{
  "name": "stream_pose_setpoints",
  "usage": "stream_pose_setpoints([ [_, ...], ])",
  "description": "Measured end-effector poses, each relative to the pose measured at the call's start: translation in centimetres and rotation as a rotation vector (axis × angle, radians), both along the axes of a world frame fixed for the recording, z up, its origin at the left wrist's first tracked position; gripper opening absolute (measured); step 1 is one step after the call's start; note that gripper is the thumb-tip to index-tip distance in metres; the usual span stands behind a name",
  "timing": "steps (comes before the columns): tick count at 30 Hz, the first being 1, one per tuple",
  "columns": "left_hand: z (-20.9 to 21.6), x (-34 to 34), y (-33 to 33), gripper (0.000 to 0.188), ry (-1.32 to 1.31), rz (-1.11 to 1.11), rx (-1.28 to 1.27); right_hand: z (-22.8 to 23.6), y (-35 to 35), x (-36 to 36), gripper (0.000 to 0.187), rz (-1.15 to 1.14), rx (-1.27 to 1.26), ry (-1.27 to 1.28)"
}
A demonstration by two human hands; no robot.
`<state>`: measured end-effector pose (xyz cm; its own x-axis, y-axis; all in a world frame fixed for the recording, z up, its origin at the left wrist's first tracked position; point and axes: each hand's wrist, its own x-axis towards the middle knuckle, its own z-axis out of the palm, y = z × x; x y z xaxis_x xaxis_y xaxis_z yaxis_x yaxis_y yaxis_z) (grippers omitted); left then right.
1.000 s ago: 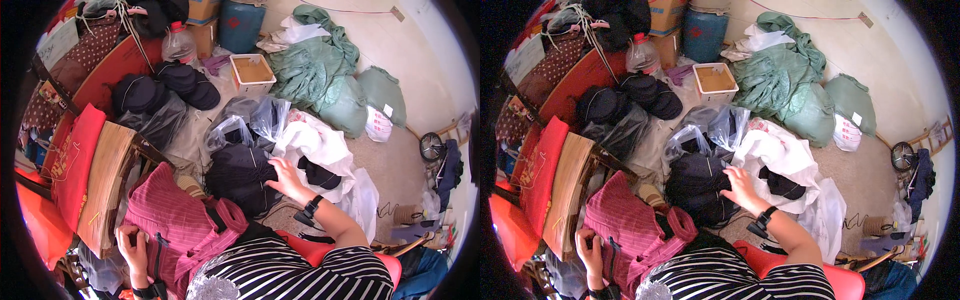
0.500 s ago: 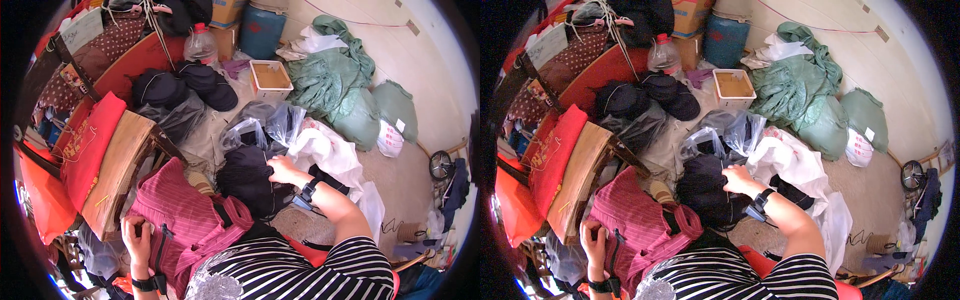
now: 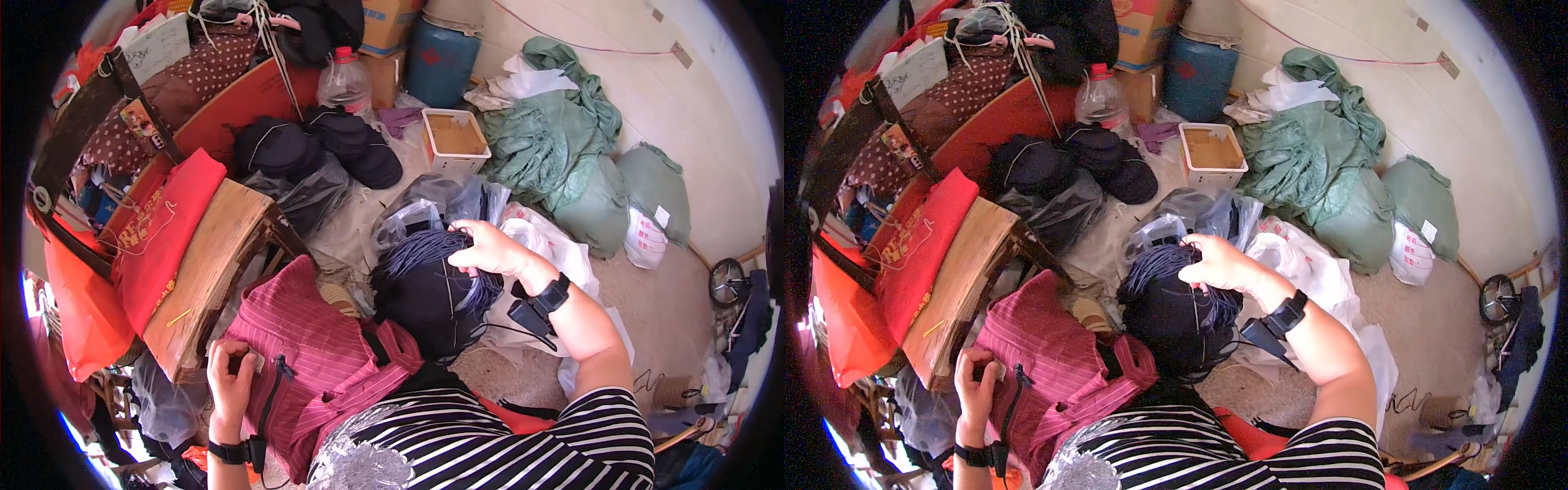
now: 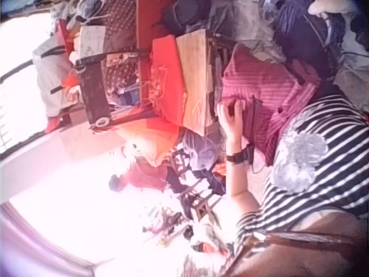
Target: Assembling a shoe upper by threading a string or lace through pre-cut holes using a lacing tool.
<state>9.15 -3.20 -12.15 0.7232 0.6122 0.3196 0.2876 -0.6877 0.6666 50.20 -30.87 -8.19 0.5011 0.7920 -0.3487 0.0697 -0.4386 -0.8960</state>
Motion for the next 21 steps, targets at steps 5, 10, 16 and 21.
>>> stream_pose_setpoints([
  [5,1.9,1.7,-0.4,0.021,-0.036,-0.035,-0.060,5.3,0.6,-1.2,0.044,-0.030,0.174,-0.005],
  [10,4.9,4.4,-1.5,0.037,-0.099,-0.135,-0.064,10.5,1.8,-3.0,0.049,-0.017,0.309,-0.053],
  [16,7.0,9.3,-2.7,0.095,-0.191,-0.365,-0.320,14.8,3.9,-6.2,0.046,0.134,0.320,-0.011],
  [21,9.3,13.6,-4.5,0.115,-0.319,-0.495,-0.208,17.1,5.9,-9.4,0.037,0.354,0.409,-0.002],
])
